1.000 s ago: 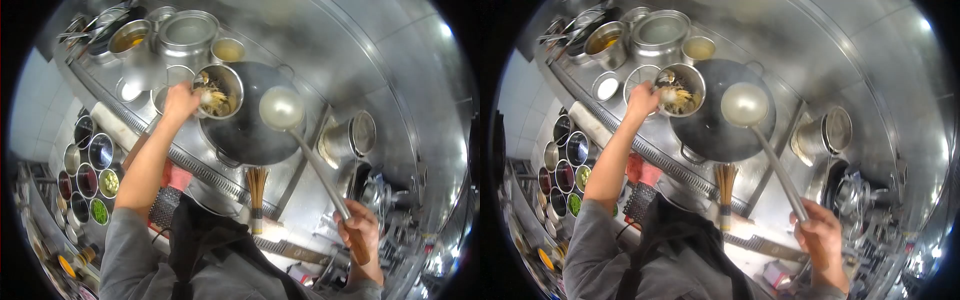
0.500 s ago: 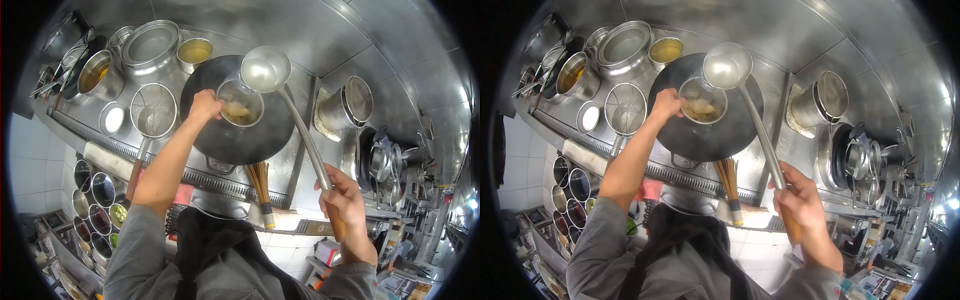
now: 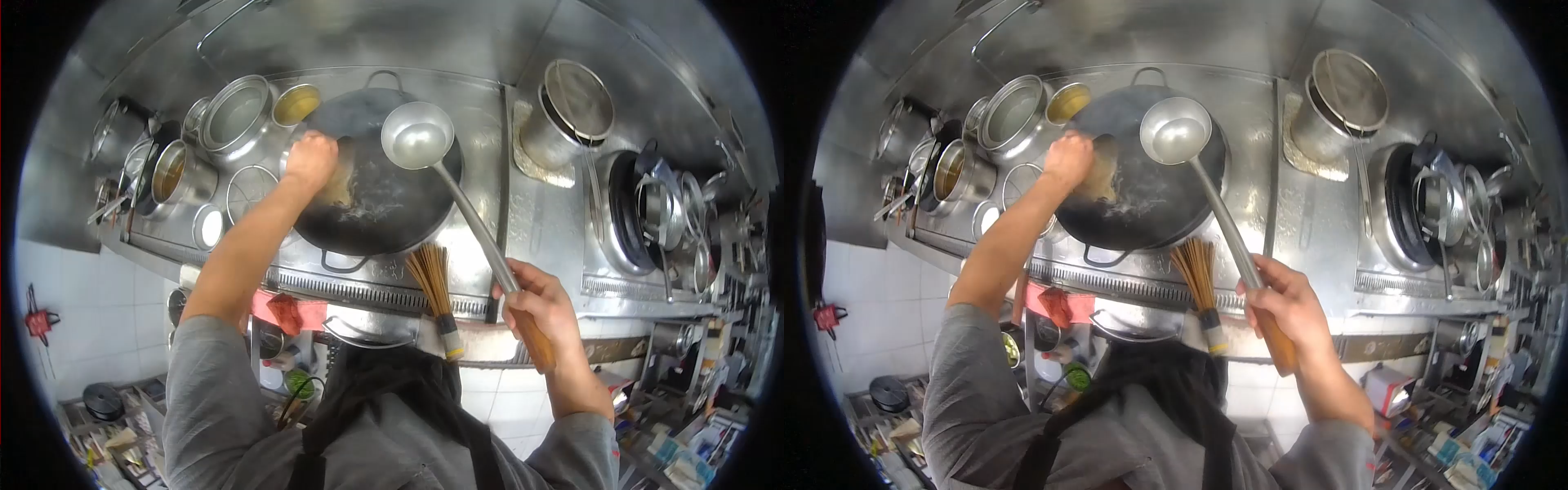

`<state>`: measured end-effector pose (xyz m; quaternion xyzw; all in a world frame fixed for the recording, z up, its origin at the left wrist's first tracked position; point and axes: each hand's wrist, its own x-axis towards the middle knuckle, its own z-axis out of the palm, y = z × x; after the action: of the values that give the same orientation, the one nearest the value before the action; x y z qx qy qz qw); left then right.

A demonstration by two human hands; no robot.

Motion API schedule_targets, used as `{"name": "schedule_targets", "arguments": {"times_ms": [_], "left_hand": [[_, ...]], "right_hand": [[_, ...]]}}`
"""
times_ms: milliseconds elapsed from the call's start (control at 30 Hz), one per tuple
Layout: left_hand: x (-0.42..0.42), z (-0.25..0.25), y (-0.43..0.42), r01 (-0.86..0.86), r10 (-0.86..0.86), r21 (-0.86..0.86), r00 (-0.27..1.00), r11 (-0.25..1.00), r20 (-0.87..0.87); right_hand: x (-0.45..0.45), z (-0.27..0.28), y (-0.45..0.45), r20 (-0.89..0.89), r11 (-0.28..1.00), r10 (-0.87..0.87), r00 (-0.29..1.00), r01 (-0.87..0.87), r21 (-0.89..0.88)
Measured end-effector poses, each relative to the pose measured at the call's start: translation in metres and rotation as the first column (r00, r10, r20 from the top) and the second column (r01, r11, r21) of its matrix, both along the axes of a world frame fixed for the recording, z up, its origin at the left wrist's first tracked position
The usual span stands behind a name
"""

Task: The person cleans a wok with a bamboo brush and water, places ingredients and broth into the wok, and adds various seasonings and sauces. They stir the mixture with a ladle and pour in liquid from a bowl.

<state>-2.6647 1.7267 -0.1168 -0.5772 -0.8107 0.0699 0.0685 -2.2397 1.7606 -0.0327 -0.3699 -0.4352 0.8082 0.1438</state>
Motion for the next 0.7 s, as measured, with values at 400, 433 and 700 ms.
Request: {"name": "schedule_targets", "arguments": {"times_ms": [400,433,700], "left_hand": [[0.002,0.030,0.072,-0.032,-0.015,-0.065,0.786,0.997,-0.618],[0.005,0.041,0.068,-0.041,-0.003,-0.057,0.785,0.997,-0.619],[-0.033,0.020,-0.012,-0.477,0.458,0.136,0.876,0.868,0.151]], "right_hand": [[0.039,-0.023,0.003,0.013,0.999,-0.003,1.000,0.002,0.043],[0.039,-0.025,0.002,0.007,0.999,-0.007,1.000,0.006,0.044],[0.019,-0.012,-0.002,0.003,0.995,0.049,0.999,-0.049,0.083]]}}
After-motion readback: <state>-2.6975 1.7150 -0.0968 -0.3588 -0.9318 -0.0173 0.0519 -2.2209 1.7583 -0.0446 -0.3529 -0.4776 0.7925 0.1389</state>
